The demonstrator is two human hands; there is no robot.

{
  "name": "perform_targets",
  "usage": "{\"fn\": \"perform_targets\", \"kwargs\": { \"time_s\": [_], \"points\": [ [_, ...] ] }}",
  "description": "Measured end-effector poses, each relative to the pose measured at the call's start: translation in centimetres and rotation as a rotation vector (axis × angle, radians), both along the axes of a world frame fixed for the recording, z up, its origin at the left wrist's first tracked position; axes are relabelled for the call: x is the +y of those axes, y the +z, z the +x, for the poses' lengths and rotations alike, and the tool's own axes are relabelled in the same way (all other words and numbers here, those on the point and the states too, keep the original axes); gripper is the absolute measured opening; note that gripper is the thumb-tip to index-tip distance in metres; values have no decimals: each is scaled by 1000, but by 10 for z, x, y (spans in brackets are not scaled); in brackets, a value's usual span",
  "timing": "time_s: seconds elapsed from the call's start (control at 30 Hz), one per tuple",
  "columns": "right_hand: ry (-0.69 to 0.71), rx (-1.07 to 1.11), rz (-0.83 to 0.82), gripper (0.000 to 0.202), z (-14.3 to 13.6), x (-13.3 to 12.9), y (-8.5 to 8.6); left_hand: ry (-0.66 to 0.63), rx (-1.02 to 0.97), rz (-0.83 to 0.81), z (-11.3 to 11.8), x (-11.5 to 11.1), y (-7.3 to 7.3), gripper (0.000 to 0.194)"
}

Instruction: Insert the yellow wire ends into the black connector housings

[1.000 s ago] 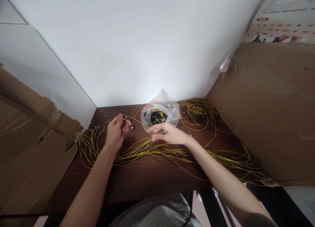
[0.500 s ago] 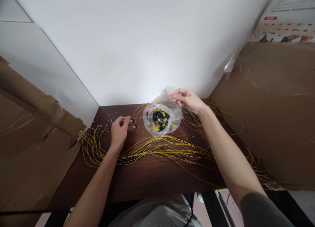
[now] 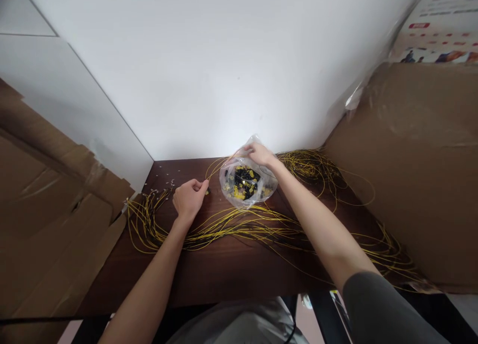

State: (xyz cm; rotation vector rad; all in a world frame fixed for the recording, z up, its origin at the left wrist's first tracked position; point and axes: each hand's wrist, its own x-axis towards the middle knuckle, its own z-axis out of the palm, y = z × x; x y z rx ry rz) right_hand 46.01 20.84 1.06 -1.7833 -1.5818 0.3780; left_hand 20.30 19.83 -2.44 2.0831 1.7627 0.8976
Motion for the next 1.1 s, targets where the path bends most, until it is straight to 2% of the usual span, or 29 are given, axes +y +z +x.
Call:
{"fn": "perform_targets", "kwargs": {
  "time_s": [0.17,0.23,0.33,0.4,0.5,0.6,0.67,0.8,0.97,1.1],
  "points": [
    [-74,-217,-61,33,-16,4,-3,-40,96,2,2,1,-2,38],
    [-130,-385,-70,29,-28,0,-2,-59,96,-7,2,1,-2,40],
    [-130,-648,2,21,-49,-8,3,-43,106,-42,0,2,1,38],
    [-79,-701,74,20,-63,-13,6,-22,123,-72,-2,3,4,34],
    [163,-656,71,20,-80,-18,6,-9,108,-84,-6,5,7,30],
    [432,-571,57,20,-93,-21,1,-50,47,-69,-10,7,8,24],
    [513,-544,59,19,-100,-21,-6,-116,8,-40,-11,10,7,22],
    [492,-515,62,23,-112,-20,-19,-220,-1,-7,-13,15,0,26],
    [457,-465,86,24,-119,-16,-28,-277,14,-9,-12,18,-7,47],
    [448,-422,141,24,-122,-18,-27,-250,-72,-6,-13,20,-9,40]
  ]
}}
